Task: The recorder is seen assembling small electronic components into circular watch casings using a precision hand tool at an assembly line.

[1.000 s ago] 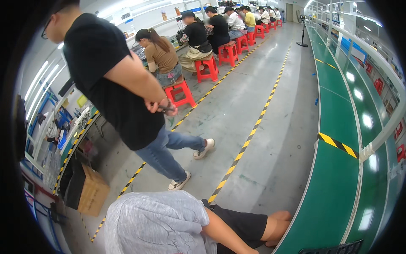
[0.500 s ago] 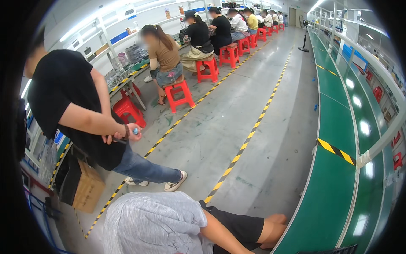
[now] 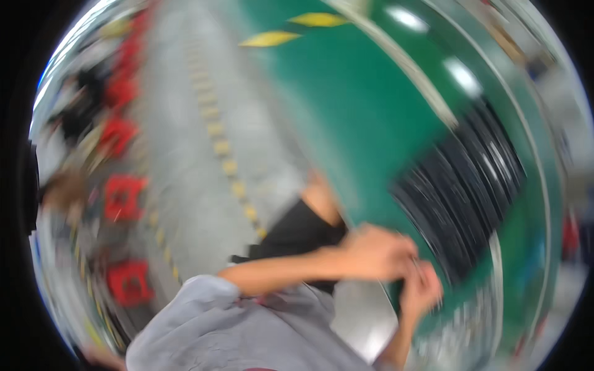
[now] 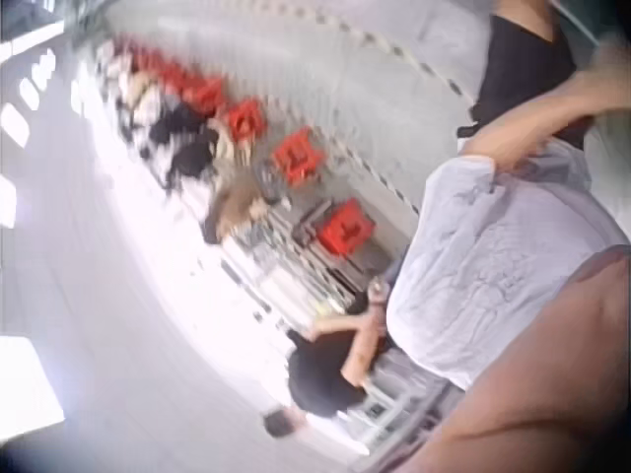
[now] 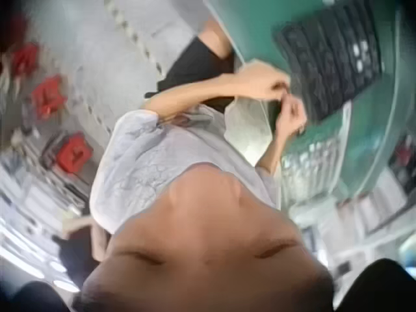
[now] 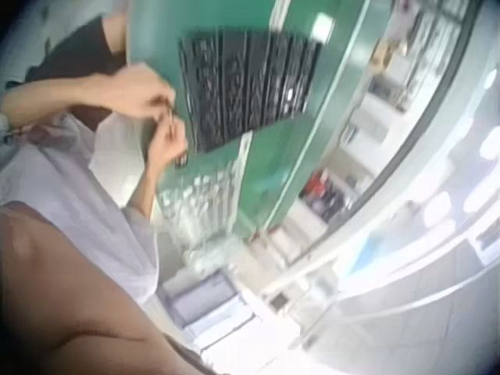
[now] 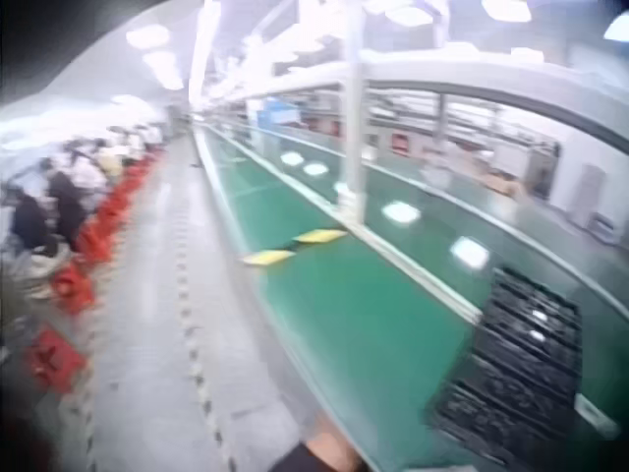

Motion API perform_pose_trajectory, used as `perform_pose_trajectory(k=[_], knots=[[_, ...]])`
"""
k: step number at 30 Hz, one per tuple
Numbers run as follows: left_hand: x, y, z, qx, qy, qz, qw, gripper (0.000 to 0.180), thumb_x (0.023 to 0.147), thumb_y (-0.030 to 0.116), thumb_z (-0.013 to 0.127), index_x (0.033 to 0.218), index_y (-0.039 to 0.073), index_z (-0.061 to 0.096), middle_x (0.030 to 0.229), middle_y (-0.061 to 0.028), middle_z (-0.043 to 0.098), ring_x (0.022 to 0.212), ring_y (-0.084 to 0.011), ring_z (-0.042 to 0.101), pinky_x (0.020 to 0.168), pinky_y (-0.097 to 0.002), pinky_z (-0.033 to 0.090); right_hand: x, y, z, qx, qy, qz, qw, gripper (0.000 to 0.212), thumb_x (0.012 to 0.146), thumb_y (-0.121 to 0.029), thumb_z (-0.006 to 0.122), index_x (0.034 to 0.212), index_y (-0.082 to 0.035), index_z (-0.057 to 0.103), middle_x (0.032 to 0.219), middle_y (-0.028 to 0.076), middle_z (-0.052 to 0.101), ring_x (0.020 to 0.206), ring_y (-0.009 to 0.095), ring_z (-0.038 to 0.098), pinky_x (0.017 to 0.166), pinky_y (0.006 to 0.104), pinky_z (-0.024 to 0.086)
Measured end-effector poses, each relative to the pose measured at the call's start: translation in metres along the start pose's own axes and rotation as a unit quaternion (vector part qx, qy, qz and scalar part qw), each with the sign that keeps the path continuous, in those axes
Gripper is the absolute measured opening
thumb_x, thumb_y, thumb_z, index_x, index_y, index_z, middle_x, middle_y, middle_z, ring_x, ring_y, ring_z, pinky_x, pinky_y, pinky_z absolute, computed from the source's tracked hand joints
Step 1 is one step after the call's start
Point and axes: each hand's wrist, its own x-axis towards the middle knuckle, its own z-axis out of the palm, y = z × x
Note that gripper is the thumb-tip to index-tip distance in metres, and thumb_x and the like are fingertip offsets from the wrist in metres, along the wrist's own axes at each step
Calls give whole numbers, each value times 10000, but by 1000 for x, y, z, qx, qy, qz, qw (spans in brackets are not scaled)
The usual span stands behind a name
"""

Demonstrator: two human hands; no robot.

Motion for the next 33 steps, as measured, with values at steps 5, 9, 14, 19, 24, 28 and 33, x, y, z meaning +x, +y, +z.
perform_pose_trajectory(k=[5,9,14,19,24,28,33], knots=[[19,4,26,-29,33,-47,998,117,866,146,710,956,73,726,753,-72,728,643,-188,703,581,-324,520,5,-6,-14,106,-30,-22,994,95,911,-14,731,971,57,711,773,7,694,721,42,589,630,199,475],[27,14,44,-63,21,-28,997,77,866,140,700,895,70,688,702,-20,700,575,-163,673,545,-306,488,0,11,-34,104,-3,-45,994,90,941,8,696,1004,72,694,771,-37,645,694,5,512,594,174,400],[23,11,49,-64,5,-40,997,89,863,128,697,925,65,705,695,-33,693,574,-166,668,544,-298,480,-4,16,-34,77,-18,-14,997,137,946,-118,706,967,15,732,525,-30,393,514,33,331,469,268,262],[21,9,42,-73,-10,-51,996,93,850,93,696,936,61,709,682,-19,688,555,-125,641,508,-261,446,-4,7,-33,48,-28,-32,998,106,944,-69,713,983,26,739,583,-39,482,544,10,355,480,251,245],[22,8,43,-99,-26,-27,994,148,861,33,683,1008,45,699,783,-21,691,632,-68,613,506,-229,418,-4,10,-31,24,-5,-58,998,127,959,-117,701,974,6,729,572,4,509,508,37,428,474,258,318],[20,4,47,-92,-4,-25,995,196,910,-7,665,1096,55,681,834,5,620,676,-49,571,522,-204,387,-6,13,-26,1,82,-135,988,136,979,-127,664,974,-4,722,648,78,596,517,137,535,496,300,408],[16,3,50,-49,-19,1,999,168,927,6,668,1089,47,683,840,-8,618,661,-58,560,527,-205,383,-27,8,-41,15,211,-193,958,157,989,-125,626,991,-15,738,764,83,605,659,175,573,569,303,439]])
